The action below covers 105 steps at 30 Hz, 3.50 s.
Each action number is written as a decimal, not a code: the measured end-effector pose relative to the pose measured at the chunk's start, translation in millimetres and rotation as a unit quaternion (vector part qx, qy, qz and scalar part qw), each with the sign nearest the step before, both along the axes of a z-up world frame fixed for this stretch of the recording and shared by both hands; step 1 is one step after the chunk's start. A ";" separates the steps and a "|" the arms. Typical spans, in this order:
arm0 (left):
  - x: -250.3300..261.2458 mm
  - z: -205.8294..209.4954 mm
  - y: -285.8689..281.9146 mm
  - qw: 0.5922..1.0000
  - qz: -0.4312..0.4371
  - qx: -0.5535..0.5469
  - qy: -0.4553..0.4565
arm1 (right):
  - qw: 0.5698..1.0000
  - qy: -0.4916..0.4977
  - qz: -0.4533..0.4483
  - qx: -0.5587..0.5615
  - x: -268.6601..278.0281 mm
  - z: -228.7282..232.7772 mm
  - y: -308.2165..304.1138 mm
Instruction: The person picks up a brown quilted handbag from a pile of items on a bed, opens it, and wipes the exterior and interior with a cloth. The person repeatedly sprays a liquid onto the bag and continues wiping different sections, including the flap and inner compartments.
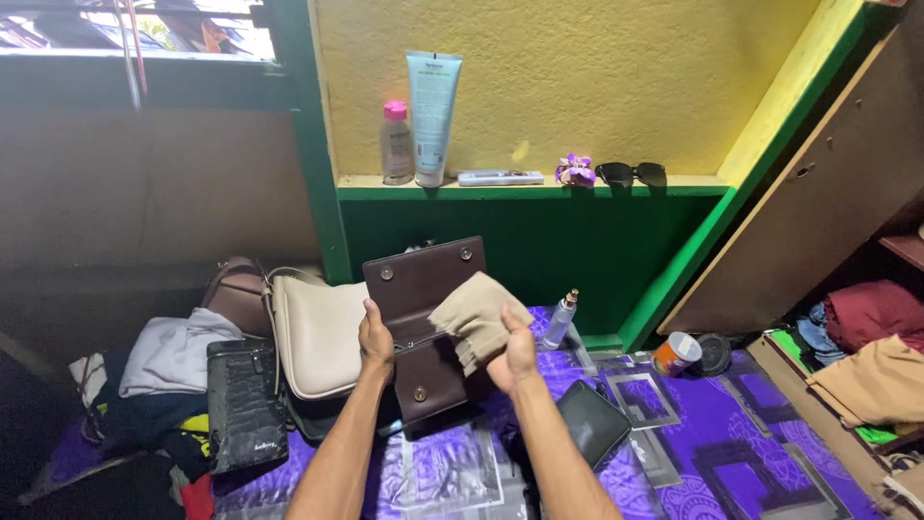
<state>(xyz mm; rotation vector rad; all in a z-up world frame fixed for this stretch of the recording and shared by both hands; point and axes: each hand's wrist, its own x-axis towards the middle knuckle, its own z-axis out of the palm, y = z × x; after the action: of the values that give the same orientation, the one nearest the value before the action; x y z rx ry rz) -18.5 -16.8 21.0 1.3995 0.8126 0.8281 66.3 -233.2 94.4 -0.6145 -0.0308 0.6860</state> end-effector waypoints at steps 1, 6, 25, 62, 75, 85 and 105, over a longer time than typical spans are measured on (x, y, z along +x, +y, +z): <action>-5.6 12.4 -9.5 1.000 0.000 -0.001 0.001 | 1.000 0.001 0.000 -0.001 -2.7 5.7 -6.6; -0.1 12.7 -6.8 0.999 0.024 -0.033 -0.015 | 1.000 0.015 -0.017 -0.008 -7.1 25.0 -26.4; 45.3 -14.3 23.4 0.981 0.052 0.043 0.180 | 0.737 -0.443 0.244 -0.449 11.7 -27.7 -79.2; 14.1 7.8 16.5 0.995 -0.002 0.083 -0.047 | 0.784 -0.257 -0.115 -0.553 41.4 -49.0 -5.0; -17.9 31.0 -4.4 0.985 -0.168 0.017 -0.049 | 0.876 -0.148 -0.173 -0.424 67.0 -86.8 25.1; -5.2 -1.4 11.9 0.989 -0.136 0.002 -0.061 | 0.811 -0.227 -0.204 -0.498 59.7 -50.9 -37.1; -18.8 6.7 -2.7 0.988 -0.122 0.065 0.063 | 0.702 -0.346 -0.206 -0.587 80.1 -21.7 -86.7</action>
<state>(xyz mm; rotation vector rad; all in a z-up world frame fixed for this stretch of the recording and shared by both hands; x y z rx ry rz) -37.2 -19.5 27.7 1.6437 0.6753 0.6162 146.4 -319.9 72.7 -2.0432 -0.1567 -0.1102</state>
